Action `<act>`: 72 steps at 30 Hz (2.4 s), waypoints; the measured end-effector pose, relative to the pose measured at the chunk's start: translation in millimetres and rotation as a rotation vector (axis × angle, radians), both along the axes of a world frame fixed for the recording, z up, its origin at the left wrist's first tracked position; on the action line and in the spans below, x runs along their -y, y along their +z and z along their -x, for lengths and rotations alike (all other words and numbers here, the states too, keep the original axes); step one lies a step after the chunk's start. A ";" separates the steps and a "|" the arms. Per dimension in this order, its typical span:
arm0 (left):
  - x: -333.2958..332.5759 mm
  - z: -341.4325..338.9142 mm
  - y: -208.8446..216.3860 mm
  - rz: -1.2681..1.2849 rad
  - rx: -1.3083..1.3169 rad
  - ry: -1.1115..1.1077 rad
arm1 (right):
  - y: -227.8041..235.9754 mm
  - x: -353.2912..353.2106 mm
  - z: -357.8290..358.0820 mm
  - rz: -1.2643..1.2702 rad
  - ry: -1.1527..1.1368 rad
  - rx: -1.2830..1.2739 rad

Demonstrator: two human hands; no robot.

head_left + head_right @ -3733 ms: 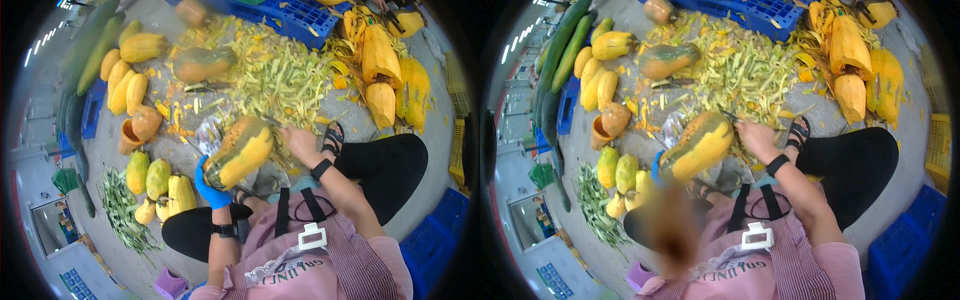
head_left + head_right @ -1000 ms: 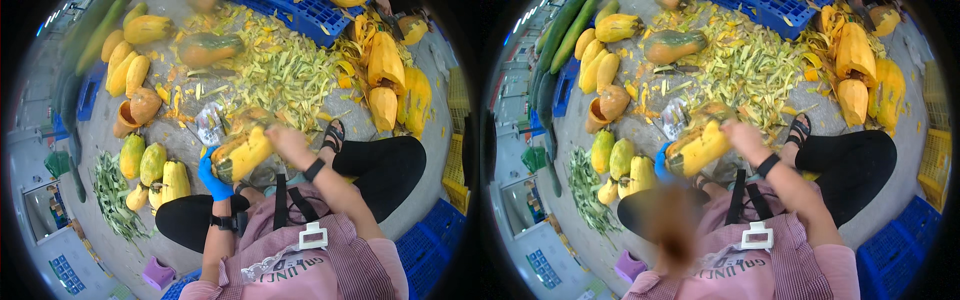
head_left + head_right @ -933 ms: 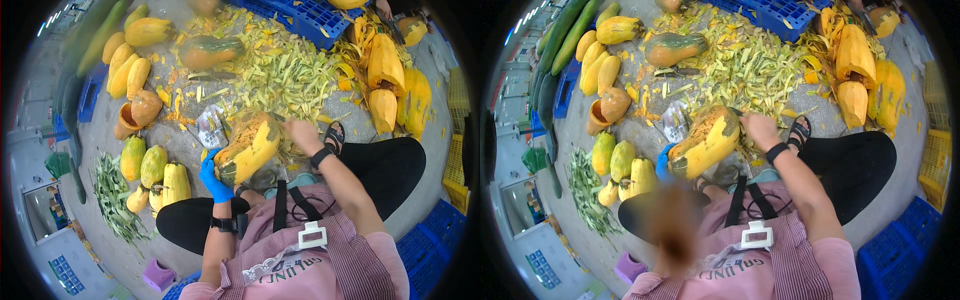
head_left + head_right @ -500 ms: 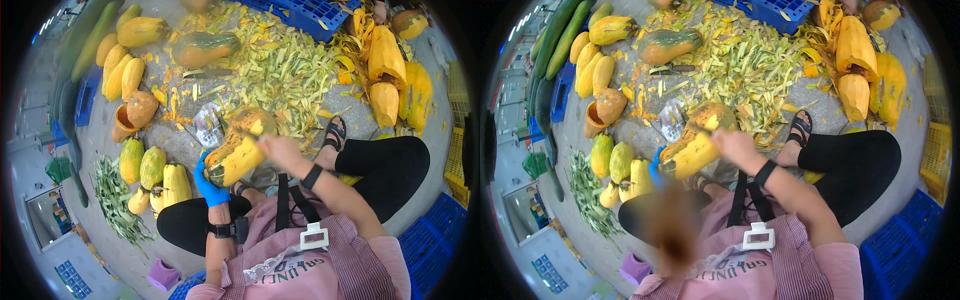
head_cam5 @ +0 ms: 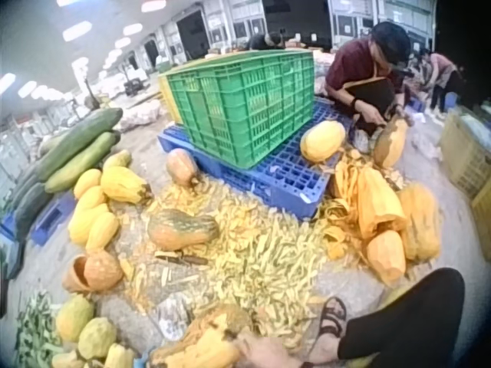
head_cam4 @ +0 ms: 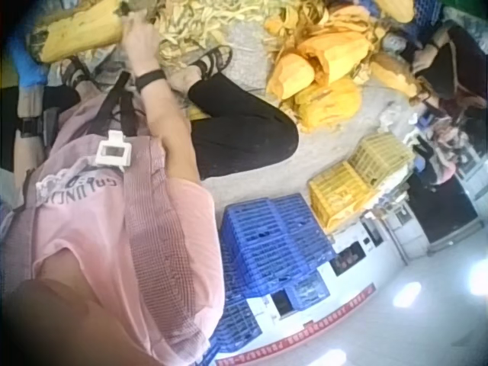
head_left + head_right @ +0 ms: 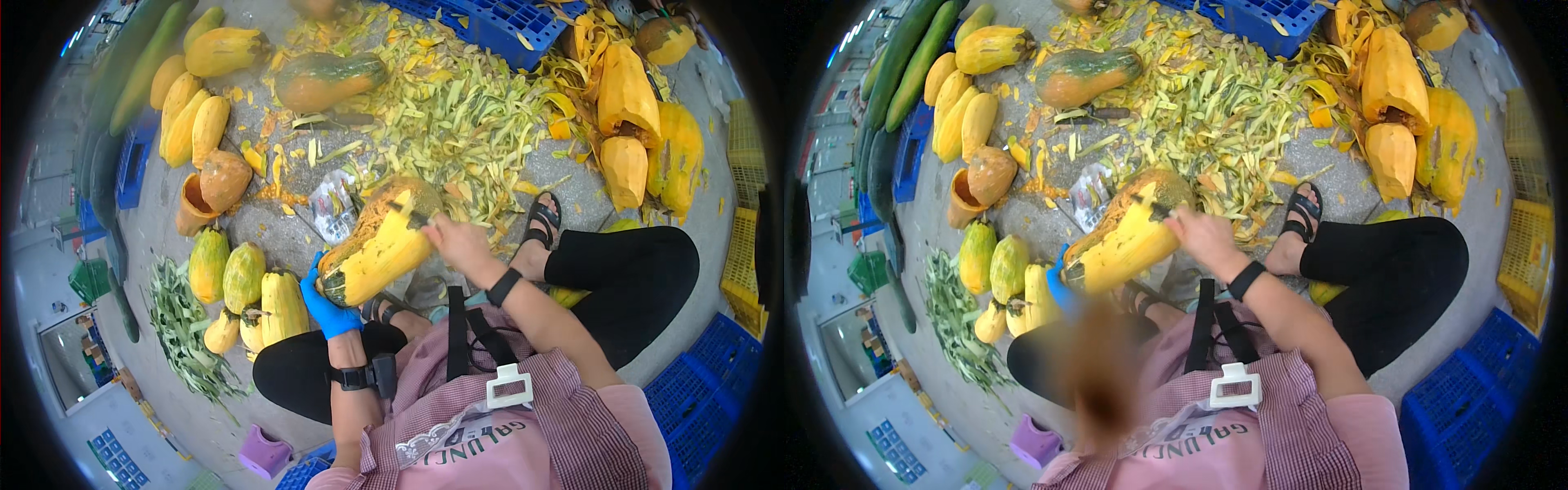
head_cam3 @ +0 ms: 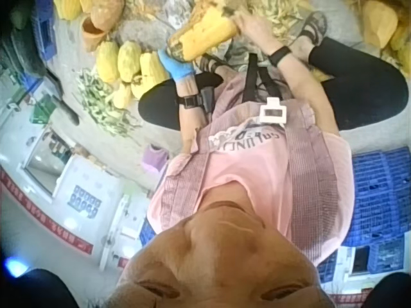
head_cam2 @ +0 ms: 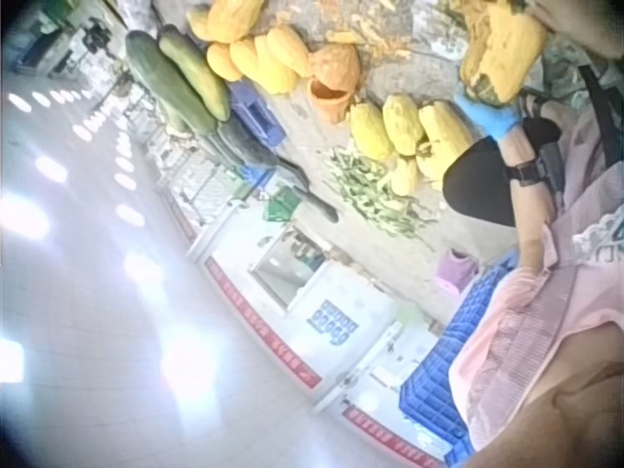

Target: Peeling large yellow produce, likely papayas or squash, using a hand peeler while sitting on the floor.

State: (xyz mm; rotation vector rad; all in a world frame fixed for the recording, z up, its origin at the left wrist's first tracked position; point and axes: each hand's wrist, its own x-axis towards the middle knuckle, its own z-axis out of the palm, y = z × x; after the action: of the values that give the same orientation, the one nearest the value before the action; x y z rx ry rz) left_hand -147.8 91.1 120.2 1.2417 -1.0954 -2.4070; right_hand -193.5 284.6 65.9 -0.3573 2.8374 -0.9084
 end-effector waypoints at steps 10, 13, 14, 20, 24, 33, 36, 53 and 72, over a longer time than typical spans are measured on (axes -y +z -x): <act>-6.4 -3.9 3.6 0.310 0.129 0.080 | -7.2 11.2 -15.9 0.186 -0.059 0.001; 16.1 -6.0 -9.2 0.110 0.088 0.094 | -2.1 13.3 -12.8 0.139 -0.014 0.039; 21.4 -6.8 -12.9 0.034 0.076 0.107 | -3.4 14.3 -6.9 0.111 -0.015 0.048; 48.5 -20.0 -54.8 -0.161 -0.101 0.081 | -53.0 -42.9 18.8 -0.133 -0.142 0.121; 44.4 -27.6 -47.1 -0.111 -0.083 0.063 | -13.8 7.1 -6.3 0.160 0.064 -0.061; 44.3 -25.8 -48.6 -0.121 -0.091 0.062 | -20.4 11.8 5.1 0.066 -0.013 -0.079; 41.7 -25.8 -52.5 -0.119 -0.108 0.072 | -39.7 -57.0 26.7 -0.217 -0.152 0.315; 44.9 -26.5 -40.9 -0.035 -0.026 0.016 | -6.4 4.2 21.1 0.082 0.010 0.187; 72.4 -54.4 -59.1 -0.057 -0.011 -0.015 | -68.1 -33.8 26.4 0.012 -0.103 0.373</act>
State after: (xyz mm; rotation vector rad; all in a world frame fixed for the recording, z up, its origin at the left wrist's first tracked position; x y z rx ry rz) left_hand -93.4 18.7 61.0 1.2407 -1.0437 -2.4696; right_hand -219.8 318.4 -2.2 -0.0355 2.5258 -0.9020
